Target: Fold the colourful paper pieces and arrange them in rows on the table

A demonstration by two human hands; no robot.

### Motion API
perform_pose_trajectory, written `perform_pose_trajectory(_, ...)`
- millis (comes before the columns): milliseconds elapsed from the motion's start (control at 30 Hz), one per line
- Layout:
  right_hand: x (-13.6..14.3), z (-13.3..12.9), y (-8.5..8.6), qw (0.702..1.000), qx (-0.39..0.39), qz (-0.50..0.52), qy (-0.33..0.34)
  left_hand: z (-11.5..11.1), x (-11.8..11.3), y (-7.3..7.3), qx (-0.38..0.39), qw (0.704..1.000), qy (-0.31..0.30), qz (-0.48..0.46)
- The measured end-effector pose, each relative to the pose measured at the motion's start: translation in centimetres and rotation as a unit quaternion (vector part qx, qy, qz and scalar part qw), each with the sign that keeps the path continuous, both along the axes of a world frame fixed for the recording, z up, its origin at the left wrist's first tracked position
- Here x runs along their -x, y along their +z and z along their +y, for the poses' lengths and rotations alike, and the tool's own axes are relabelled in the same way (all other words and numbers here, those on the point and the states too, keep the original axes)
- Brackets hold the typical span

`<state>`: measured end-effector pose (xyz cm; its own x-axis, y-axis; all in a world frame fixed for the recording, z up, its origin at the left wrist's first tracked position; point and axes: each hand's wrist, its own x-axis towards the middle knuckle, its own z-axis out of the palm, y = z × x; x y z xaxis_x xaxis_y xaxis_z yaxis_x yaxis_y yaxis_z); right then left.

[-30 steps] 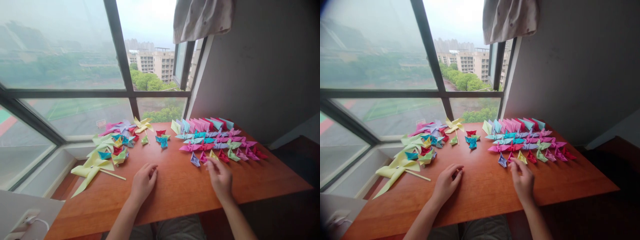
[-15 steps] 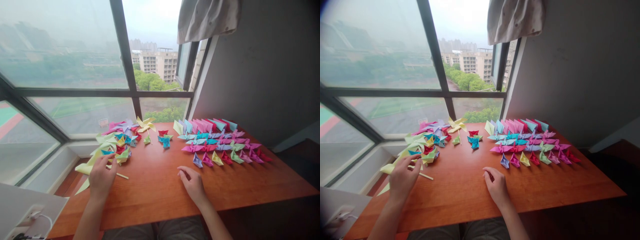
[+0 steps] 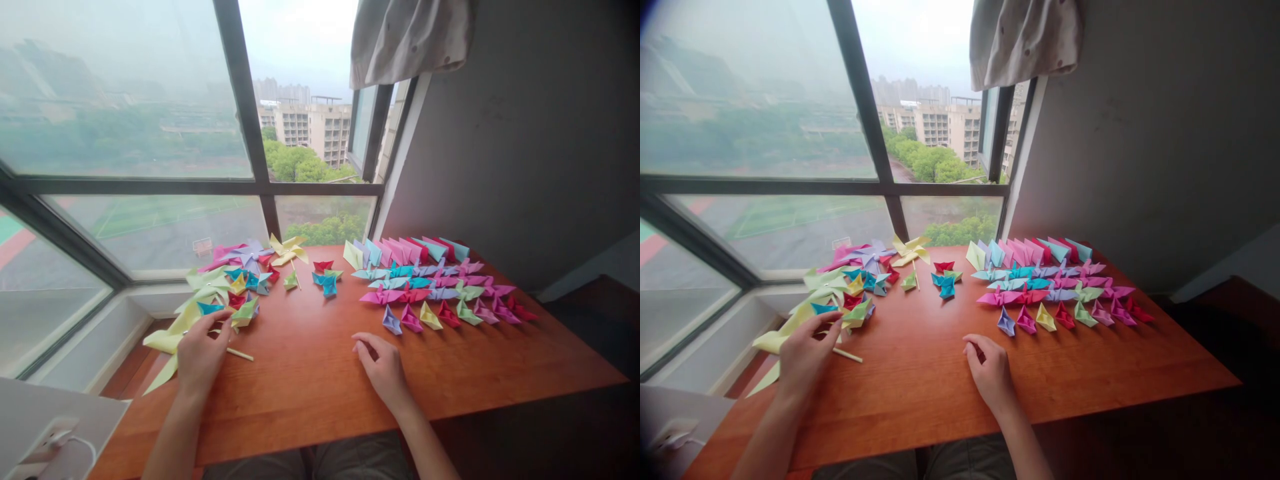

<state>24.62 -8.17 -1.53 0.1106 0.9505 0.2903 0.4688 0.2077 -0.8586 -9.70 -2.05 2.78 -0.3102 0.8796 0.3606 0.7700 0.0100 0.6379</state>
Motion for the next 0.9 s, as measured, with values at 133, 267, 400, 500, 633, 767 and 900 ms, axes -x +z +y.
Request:
perform_pose_trajectory(133, 0.0, 0.0, 0.1, 1.000, -0.003, -0.007, 0.003, -0.4, -0.6, 0.4, -0.032, 0.999, 0.001, -0.021)
perform_pose_trajectory(267, 0.1, 0.0, 0.2, 1.000, -0.014, -0.016, 0.004, -1.3, -2.6, 0.5, -0.057, 0.997, -0.044, -0.038)
perform_pose_trajectory(400, 0.2, -0.1, 0.4, 0.999, -0.020, -0.028, 0.017, -2.5, -6.3, -0.2, -0.057, 0.986, -0.154, -0.028)
perform_pose_trajectory(500, 0.4, -0.3, 0.6, 0.998, -0.020, -0.032, 0.041, -3.4, -9.4, -1.0, -0.054, 0.971, -0.230, -0.030)
perform_pose_trajectory(633, 0.7, -0.7, 0.7, 0.996, -0.032, -0.043, 0.071, -4.0, -12.2, -1.4, -0.044, 0.957, -0.287, -0.026)
perform_pose_trajectory(767, 0.8, -0.8, 0.5, 0.994, -0.040, -0.067, 0.072, -4.0, -13.1, -1.6, -0.047, 0.952, -0.302, -0.021)
perform_pose_trajectory(900, 0.8, -0.7, 0.4, 0.994, -0.046, -0.077, 0.065, -3.9, -13.2, -2.0, -0.049, 0.949, -0.311, -0.025)
